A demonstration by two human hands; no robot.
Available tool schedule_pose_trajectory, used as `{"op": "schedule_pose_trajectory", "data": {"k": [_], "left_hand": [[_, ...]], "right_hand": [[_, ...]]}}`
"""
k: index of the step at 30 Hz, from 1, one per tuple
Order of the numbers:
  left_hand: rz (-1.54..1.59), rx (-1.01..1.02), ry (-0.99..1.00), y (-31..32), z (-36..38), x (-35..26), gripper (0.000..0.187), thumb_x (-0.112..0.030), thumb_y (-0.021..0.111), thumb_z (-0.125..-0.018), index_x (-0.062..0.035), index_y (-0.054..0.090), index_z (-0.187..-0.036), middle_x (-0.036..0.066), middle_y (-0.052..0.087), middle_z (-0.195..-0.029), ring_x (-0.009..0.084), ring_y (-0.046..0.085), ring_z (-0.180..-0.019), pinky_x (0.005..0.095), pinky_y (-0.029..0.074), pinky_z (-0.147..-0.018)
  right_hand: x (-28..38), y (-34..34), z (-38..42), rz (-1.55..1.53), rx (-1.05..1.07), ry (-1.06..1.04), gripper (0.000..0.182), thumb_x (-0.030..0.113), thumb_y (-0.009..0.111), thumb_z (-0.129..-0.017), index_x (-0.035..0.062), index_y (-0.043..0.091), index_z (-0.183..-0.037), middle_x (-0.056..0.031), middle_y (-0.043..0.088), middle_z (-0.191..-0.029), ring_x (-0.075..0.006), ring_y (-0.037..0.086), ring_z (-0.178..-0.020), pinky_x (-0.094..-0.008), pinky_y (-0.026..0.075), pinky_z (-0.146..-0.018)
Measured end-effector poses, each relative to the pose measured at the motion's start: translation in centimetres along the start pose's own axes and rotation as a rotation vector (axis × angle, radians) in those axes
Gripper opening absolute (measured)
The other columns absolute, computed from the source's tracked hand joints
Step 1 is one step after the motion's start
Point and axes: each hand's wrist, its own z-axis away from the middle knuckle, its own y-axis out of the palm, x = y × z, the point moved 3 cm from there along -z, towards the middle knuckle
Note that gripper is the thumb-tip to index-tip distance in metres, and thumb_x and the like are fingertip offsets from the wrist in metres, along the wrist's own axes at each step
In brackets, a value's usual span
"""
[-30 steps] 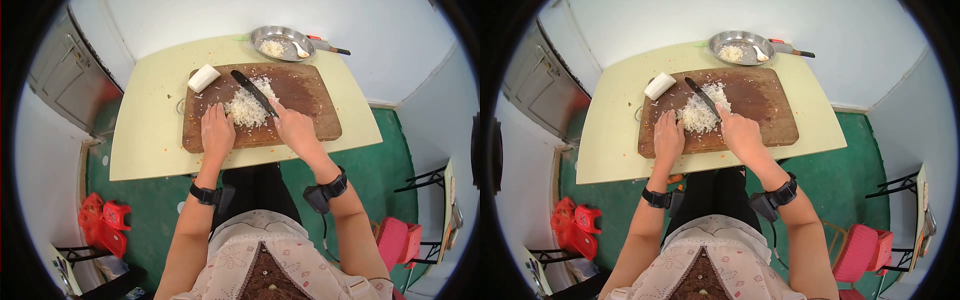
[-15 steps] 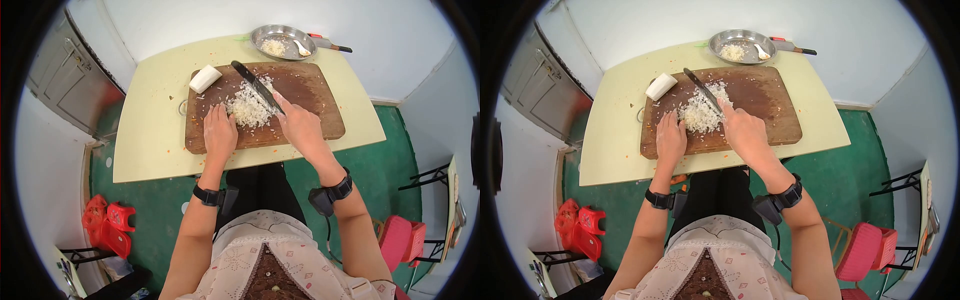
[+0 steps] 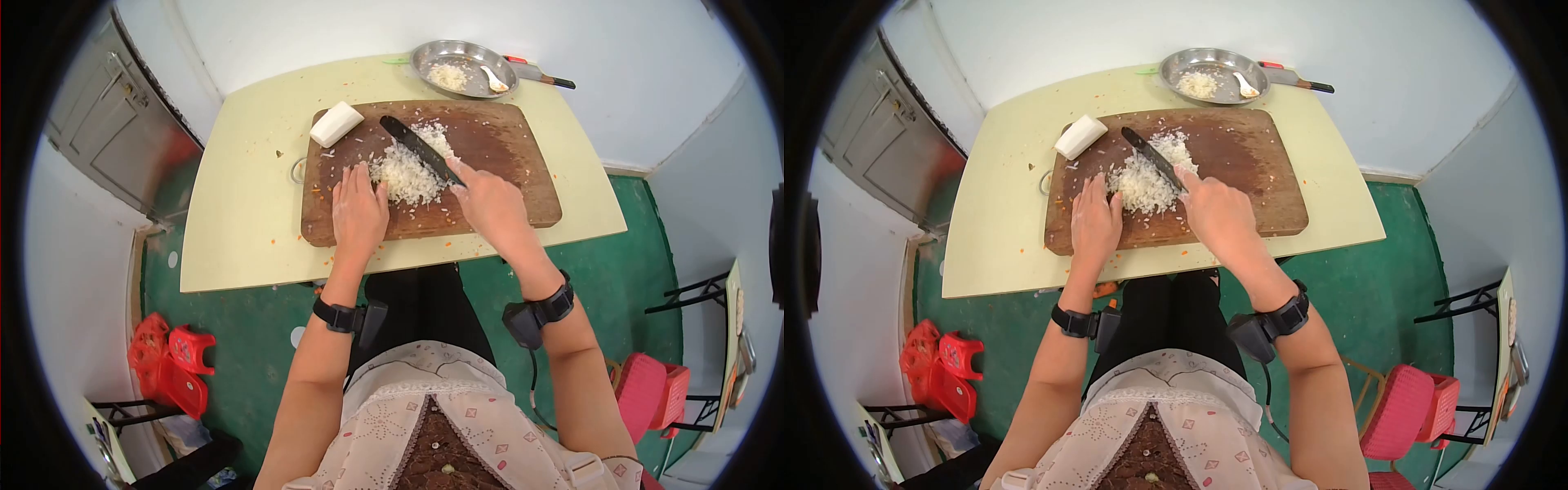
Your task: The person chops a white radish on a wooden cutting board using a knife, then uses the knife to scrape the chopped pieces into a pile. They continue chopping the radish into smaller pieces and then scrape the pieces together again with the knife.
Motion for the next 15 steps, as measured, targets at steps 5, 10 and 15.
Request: {"op": "schedule_pose_trajectory", "data": {"k": [5,10,15], "left_hand": [[0.002,-0.021,0.02,0.1,0.1,0.1,0.046,-0.023,0.05,-0.09,0.0079,0.044,-0.124,0.024,0.051,-0.124,0.0399,0.042,-0.122,0.0453,0.032,-0.102],[-0.005,-0.022,0.028,0.3,0.1,0.3,0.046,-0.023,0.05,-0.09,0.0081,0.044,-0.123,0.024,0.051,-0.123,0.0398,0.042,-0.122,0.0454,0.032,-0.102],[0.009,-0.022,0.027,0.1,0.1,0.0,0.044,-0.023,0.05,-0.091,0.0068,0.046,-0.123,0.027,0.05,-0.123,0.0416,0.043,-0.121,0.0459,0.033,-0.101]], "right_hand": [[-0.5,-0.3,0.2,-0.015,-0.034,0.054,0.045,0.02,0.059,-0.085,0.021,0.05,-0.129,-0.0156,0.064,-0.085,-0.0338,0.062,-0.078,-0.0427,0.05,-0.068],[-0.9,-0.8,-0.1,0.014,-0.028,0.056,0.045,0.02,0.059,-0.086,0.0215,0.05,-0.129,-0.0152,0.064,-0.086,-0.034,0.062,-0.078,-0.0424,0.05,-0.068],[-1.1,0.3,0.4,-0.02,-0.085,-0.033,0.041,0.018,0.059,-0.085,0.0169,0.053,-0.126,-0.0137,0.062,-0.078,-0.0329,0.062,-0.071,-0.0419,0.05,-0.063]]}}
